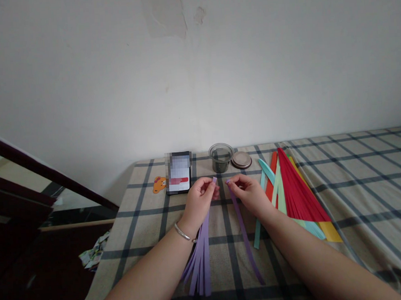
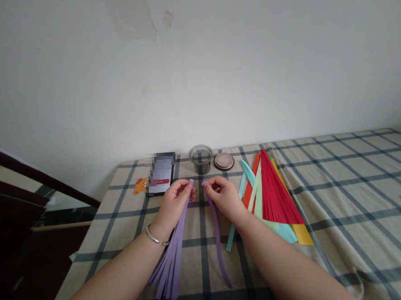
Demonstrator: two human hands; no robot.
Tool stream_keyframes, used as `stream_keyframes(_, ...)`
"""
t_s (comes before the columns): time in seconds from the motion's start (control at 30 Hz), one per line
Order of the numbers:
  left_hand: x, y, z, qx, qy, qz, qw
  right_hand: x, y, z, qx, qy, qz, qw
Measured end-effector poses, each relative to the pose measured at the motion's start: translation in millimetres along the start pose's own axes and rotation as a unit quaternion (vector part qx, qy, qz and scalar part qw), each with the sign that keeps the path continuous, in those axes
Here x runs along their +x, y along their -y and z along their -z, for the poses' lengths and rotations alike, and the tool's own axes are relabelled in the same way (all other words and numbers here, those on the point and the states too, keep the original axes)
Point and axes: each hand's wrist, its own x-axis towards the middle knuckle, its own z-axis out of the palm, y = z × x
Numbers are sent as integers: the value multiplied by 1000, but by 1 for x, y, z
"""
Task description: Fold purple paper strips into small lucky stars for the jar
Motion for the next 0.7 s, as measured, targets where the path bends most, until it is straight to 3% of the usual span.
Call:
stream_keyframes(0.17,-4,5,0,90,-9,-80,993,-2,1,0,-13,-10,6,1000)
stream_keyframes(0.3,-8,2,-1,216,-18,-185,958,-6,6,0,-37,-11,40,998)
stream_keyframes(0.43,-11,-7,-1,292,-11,-243,925,-9,12,0,-53,-22,118,991)
stream_keyframes(0.57,-10,-7,-2,265,34,-247,932,-10,14,-1,-53,-31,159,985)
stream_keyframes(0.7,-9,-2,-1,202,45,-202,957,-11,16,-1,-58,-13,174,983)
